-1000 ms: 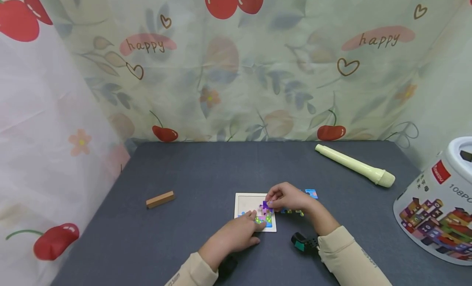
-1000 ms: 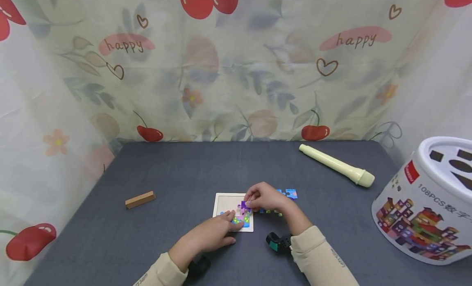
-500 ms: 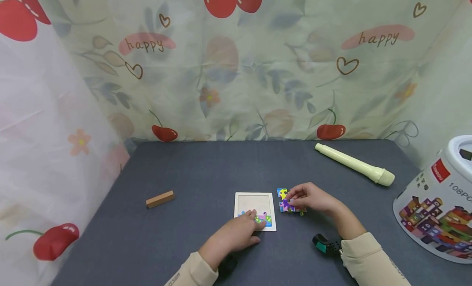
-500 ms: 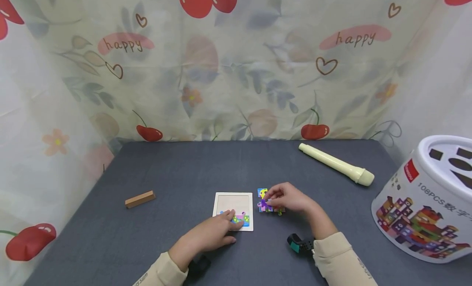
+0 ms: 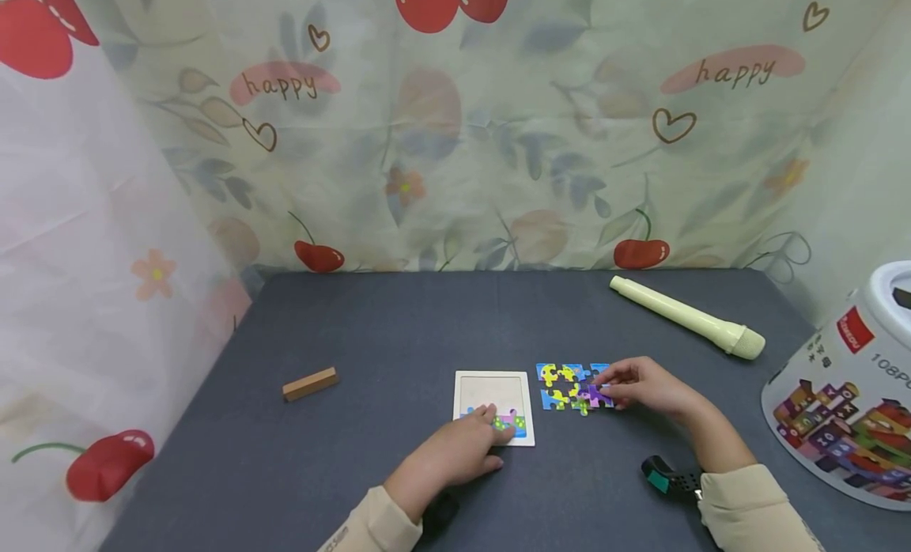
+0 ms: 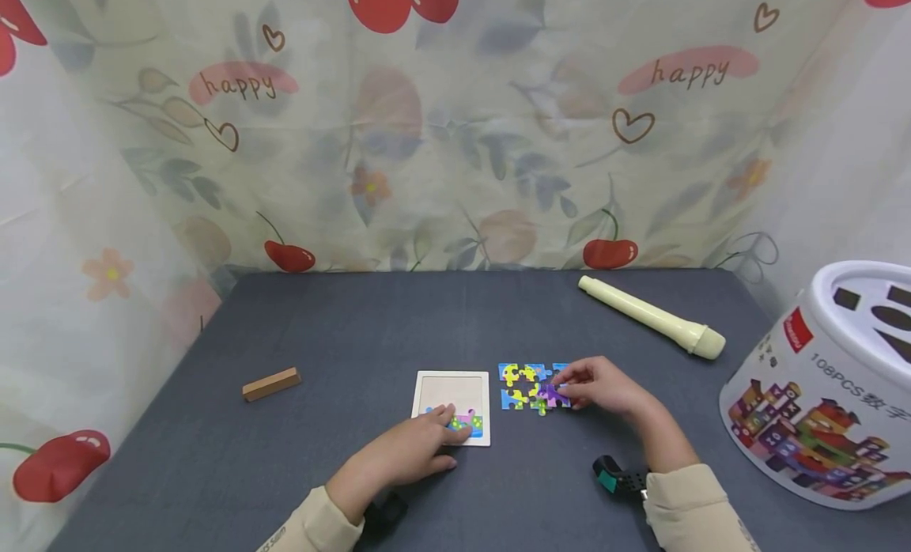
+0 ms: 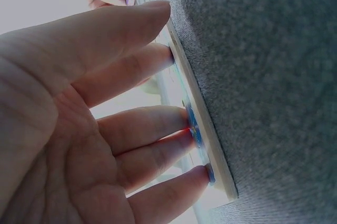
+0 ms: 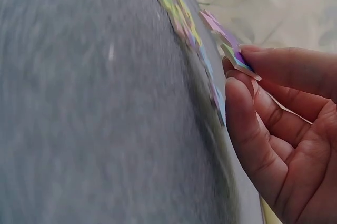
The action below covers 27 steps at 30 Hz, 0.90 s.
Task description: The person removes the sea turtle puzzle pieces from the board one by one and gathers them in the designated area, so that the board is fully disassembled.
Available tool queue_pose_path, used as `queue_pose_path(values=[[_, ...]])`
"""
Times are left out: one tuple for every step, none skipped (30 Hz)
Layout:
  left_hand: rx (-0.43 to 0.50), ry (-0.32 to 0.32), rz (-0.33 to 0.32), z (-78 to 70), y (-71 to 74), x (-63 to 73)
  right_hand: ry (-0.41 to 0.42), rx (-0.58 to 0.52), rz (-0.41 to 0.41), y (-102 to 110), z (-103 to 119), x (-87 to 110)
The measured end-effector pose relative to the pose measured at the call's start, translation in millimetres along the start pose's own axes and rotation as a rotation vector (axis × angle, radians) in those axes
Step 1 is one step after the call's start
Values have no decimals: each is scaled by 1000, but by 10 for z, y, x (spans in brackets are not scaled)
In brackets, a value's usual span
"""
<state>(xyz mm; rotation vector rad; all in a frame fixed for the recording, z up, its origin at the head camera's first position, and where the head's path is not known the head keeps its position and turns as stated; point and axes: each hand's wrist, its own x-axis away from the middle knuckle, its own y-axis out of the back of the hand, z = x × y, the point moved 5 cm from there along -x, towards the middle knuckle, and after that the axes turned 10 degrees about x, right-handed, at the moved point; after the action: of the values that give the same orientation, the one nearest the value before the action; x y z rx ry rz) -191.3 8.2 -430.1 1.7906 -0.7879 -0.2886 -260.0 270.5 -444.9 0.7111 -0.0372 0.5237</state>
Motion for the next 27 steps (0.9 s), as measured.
queue_pose_path(values=[[-2, -1, -1, -2, 2, 1, 1, 1, -3, 11, -18, 13], [-2, -1, -2, -2, 3, 2, 0, 0, -7, 22, -37, 27], [-2, -1, -2, -3, 4, 3, -4, 0, -10, 33, -52, 40], [-3, -2, -3, -3, 6, 4, -7, -3, -12, 43, -66, 53], [-3, -1, -3, -3, 5, 4, -12, -9, -15, 52, -81, 65], [-4, -3, -4, -3, 5, 5, -17, -15, -15, 60, -95, 75], [-5, -4, -4, -2, 4, 5, -23, -22, -17, 68, -108, 84], [-4, -4, -4, -1, 1, 4, -27, -27, -18, 75, -121, 92], [-5, -5, -4, 0, -2, 4, -30, -33, -19, 80, -132, 98], [-6, -6, -5, 0, -4, 3, -33, -39, -20, 84, -144, 102], [-8, -8, -6, 1, -6, 1, -35, -43, -21, 87, -153, 107], [-10, -11, -9, 1, -8, 1, -37, -47, -23, 89, -162, 112], [-12, -13, -11, 1, -10, -1, -40, -52, -26, 90, -171, 117], [-14, -15, -13, 1, -13, -2, -42, -54, -27, 91, -179, 121], [-18, -18, -16, 1, -14, -4, -45, -57, -28, 91, -185, 125], [-21, -20, -18, 0, -15, -4, -48, -59, -29, 92, -190, 129], [-22, -21, -19, 0, -18, -5, -52, -62, -30, 91, -193, 131], [-22, -21, -19, 0, -18, -4, -56, -66, -31, 89, -197, 132], [-23, -19, -18, 1, -19, -5, -59, -67, -31, 87, -199, 130], [-22, -17, -16, 1, -20, -4, -62, -67, -32, 83, -200, 127], [-23, -15, -15, 2, -20, -5, -66, -68, -34, 80, -202, 123], [-22, -12, -13, 3, -20, -4, -71, -67, -38, 77, -204, 118], [-22, -9, -11, 5, -20, -4, -77, -67, -41, 74, -206, 114], [-22, -6, -9, 6, -19, -5, -82, -65, -46, 71, -208, 109], [-24, -5, -8, 7, -20, -5, -87, -63, -50, 68, -210, 105], [-24, -4, -7, 8, -20, -5, -92, -60, -55, 66, -212, 102], [-26, -4, -8, 8, -20, -5, -96, -58, -60, 64, -215, 99]])
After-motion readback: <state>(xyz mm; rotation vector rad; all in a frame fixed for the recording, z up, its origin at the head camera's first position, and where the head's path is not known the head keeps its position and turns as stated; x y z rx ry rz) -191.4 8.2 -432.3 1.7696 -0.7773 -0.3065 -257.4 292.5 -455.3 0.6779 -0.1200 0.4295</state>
